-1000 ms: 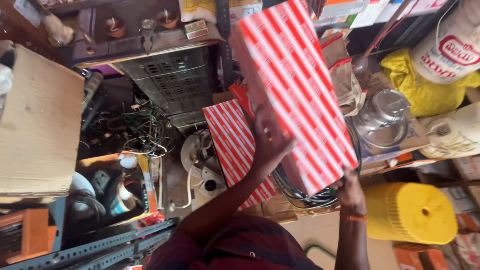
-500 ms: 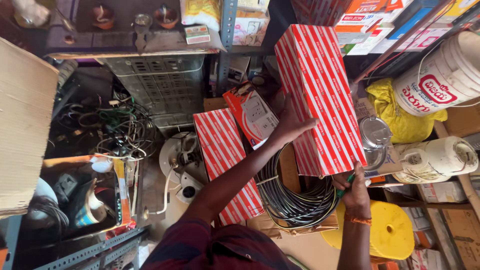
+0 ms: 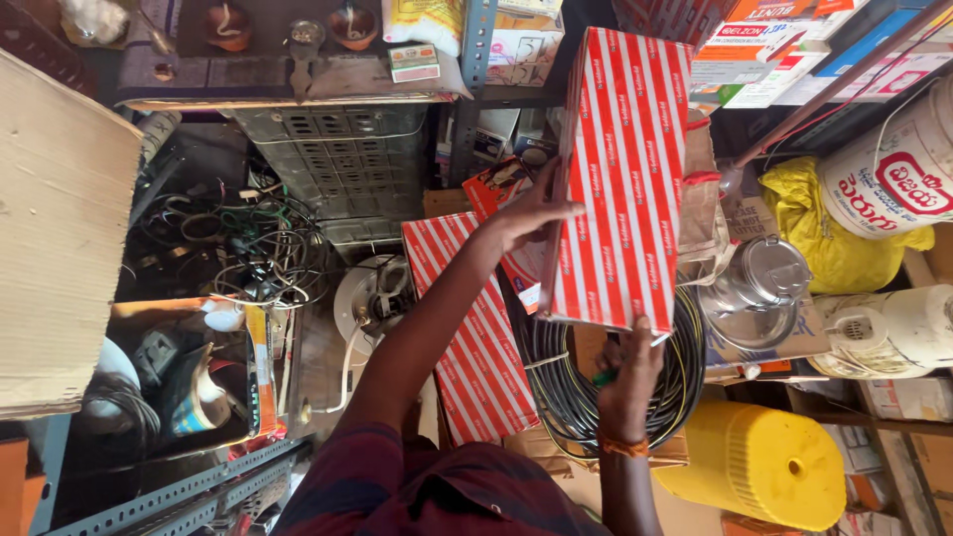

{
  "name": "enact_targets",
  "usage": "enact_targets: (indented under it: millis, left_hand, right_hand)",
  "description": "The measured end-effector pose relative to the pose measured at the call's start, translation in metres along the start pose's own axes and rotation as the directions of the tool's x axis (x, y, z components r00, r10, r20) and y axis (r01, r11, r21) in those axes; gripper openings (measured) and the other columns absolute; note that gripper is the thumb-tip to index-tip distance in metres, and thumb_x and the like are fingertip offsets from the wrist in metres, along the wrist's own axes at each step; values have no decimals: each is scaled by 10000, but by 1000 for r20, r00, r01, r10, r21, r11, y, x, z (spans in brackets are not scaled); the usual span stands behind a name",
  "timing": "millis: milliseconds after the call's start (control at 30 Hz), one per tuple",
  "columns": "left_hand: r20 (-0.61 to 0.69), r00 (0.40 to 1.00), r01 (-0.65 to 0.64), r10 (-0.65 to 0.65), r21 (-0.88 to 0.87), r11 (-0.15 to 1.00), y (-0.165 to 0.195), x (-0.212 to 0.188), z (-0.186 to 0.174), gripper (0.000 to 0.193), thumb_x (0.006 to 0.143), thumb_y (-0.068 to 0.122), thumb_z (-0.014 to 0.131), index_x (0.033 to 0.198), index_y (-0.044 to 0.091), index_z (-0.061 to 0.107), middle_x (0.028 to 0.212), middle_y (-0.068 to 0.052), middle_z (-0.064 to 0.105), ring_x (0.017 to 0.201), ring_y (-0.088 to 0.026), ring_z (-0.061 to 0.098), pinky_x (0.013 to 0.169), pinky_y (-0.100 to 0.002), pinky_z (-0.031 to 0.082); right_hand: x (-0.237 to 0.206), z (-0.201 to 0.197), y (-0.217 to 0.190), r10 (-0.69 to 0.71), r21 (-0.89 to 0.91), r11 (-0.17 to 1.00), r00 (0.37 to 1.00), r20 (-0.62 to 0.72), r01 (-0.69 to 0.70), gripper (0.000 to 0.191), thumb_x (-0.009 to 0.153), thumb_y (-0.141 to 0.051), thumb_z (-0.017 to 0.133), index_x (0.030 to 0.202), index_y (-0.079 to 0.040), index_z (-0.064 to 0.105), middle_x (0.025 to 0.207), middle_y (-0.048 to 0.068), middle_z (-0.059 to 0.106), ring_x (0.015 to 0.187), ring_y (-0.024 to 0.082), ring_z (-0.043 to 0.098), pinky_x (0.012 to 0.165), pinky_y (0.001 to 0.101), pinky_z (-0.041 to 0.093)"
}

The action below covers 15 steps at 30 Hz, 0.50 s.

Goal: The person unpacks red-and-white striped boxes from a carton on a storage shelf and carries them to a workbench. The person then sits at the bench and works on a small motor armature by hand, fitting parts onto it and placing finished pieces on the bench.

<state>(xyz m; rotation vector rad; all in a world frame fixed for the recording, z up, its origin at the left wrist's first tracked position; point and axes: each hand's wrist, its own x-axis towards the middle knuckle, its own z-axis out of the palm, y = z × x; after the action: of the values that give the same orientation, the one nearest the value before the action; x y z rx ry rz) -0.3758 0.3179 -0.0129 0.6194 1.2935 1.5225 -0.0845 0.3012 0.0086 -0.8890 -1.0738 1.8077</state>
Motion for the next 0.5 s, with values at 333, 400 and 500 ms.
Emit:
enact_targets:
  millis: [333,400,500]
  left_hand:
    - [-190,958,-269,214,-342,900,-38,32,-15,1117,656,409,895,1566,212,278,1352,-286,593,1255,-393,597,1030,-552,483]
    - [-320,893,-404,317,-255,879,-38,42,2,959,794,414,896,1540,126,367,1417,-234,567,1307,-347,576,1065,-544,486]
    - [-455,808,-454,373,-80,887,-33,45,15,896,939,450,837,1584,185,276,1489,-182,514,1351,-286,524,1072,-485,457]
  right_hand:
    - [44,24,-13,67,-44,997,994,89,-63,321,982,-381,631,1208,-164,557,814,-64,498,542,31,359,468,230,315]
    - [69,11,-21,130,-8,991,980,151,-130,279,1006,-378,640,1167,-167,554,808,-71,489,558,21,365,492,221,326]
    - [114,0,-24,191,110,971,965,182,-213,258,1041,-442,655,1039,-217,528,742,-84,418,556,33,382,486,224,323]
